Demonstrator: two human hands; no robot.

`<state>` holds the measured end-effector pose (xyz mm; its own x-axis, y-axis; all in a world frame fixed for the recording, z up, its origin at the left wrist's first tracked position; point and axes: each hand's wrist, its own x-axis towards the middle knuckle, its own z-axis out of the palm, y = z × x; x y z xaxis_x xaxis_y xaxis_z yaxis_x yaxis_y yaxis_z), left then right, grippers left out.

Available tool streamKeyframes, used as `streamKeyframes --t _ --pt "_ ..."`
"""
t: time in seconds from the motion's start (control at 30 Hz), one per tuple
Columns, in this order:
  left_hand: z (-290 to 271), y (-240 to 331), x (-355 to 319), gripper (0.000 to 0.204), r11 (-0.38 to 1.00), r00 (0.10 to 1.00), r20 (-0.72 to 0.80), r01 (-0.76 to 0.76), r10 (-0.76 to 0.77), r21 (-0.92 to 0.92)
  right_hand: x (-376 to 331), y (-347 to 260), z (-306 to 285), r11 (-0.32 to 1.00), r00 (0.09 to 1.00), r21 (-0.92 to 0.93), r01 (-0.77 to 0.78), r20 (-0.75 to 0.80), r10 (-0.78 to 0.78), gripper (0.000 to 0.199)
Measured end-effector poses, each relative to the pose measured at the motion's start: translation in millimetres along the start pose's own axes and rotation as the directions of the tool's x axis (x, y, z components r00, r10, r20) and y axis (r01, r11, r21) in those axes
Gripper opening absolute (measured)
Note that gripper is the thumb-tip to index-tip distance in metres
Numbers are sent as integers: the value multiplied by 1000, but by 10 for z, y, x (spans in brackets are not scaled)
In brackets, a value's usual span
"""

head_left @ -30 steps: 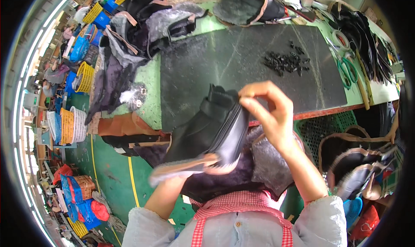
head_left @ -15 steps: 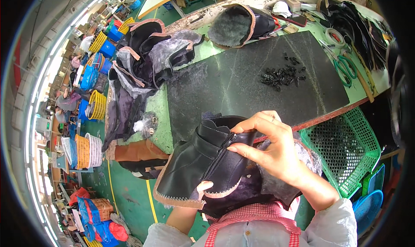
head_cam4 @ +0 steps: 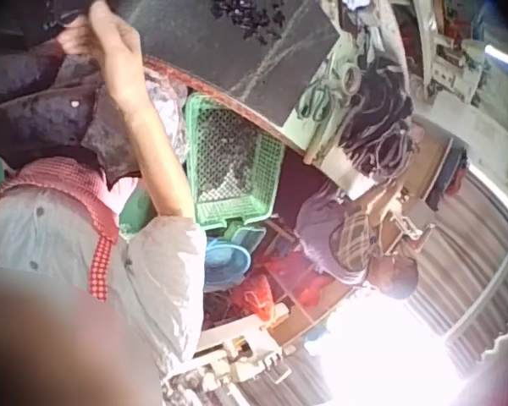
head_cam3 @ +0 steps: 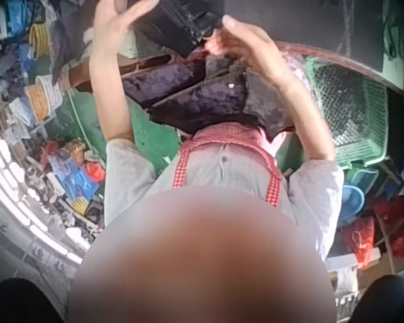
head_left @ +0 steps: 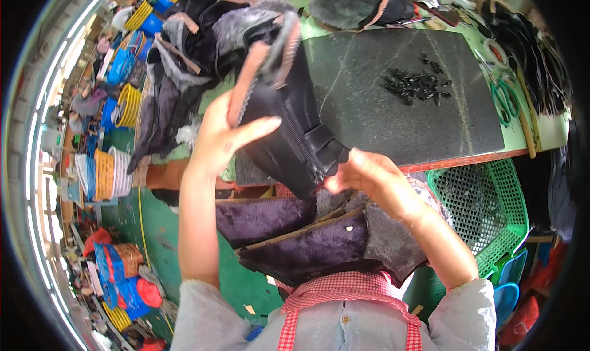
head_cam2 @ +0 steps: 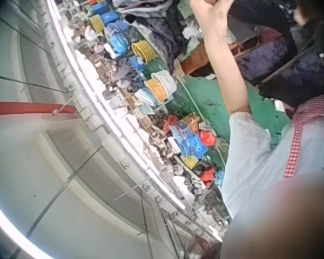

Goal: The recorder is assembling and trimming leather boot components at a factory workbench.

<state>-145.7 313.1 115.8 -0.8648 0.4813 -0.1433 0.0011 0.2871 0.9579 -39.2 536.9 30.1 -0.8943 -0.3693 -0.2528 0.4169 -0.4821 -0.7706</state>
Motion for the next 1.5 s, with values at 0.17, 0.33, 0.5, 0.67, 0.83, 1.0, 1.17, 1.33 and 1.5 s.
streamKeyframes --t 0.17,0.33,0.5,0.67,0.83,1.0,1.17,1.33,1.5 --pt "-58 -268 222 68 950 944 166 -301 284 89 40 104 -22 973 996 -216 -84 -52 74 43" --pt "-192 -377 234 75 985 978 115 -166 172 -54 42 42 -23 960 997 -275 -53 37 66 36" --pt "-209 -442 224 81 948 938 150 -317 312 12 192 150 26 920 912 126 -371 234 336 56" --pt "-165 -341 164 74 958 954 95 -287 283 31 294 277 159 977 973 86 -197 138 184 53" --pt "82 -309 104 53 909 907 -163 -349 389 227 334 238 299 981 985 93 -173 25 171 40" --pt "108 -500 322 39 833 786 -277 -536 553 138 347 279 312 988 988 -67 136 -64 -140 46" --pt "207 -852 519 33 958 935 -227 -240 272 160 305 500 361 996 942 -6 -92 -326 85 51" --pt "225 -853 446 34 836 806 -241 -486 541 253 82 196 72 938 967 -246 -243 13 254 43" --pt "283 -639 381 42 828 816 -146 -541 559 148 -429 -512 -770 615 907 -788 13 -250 -339 33"
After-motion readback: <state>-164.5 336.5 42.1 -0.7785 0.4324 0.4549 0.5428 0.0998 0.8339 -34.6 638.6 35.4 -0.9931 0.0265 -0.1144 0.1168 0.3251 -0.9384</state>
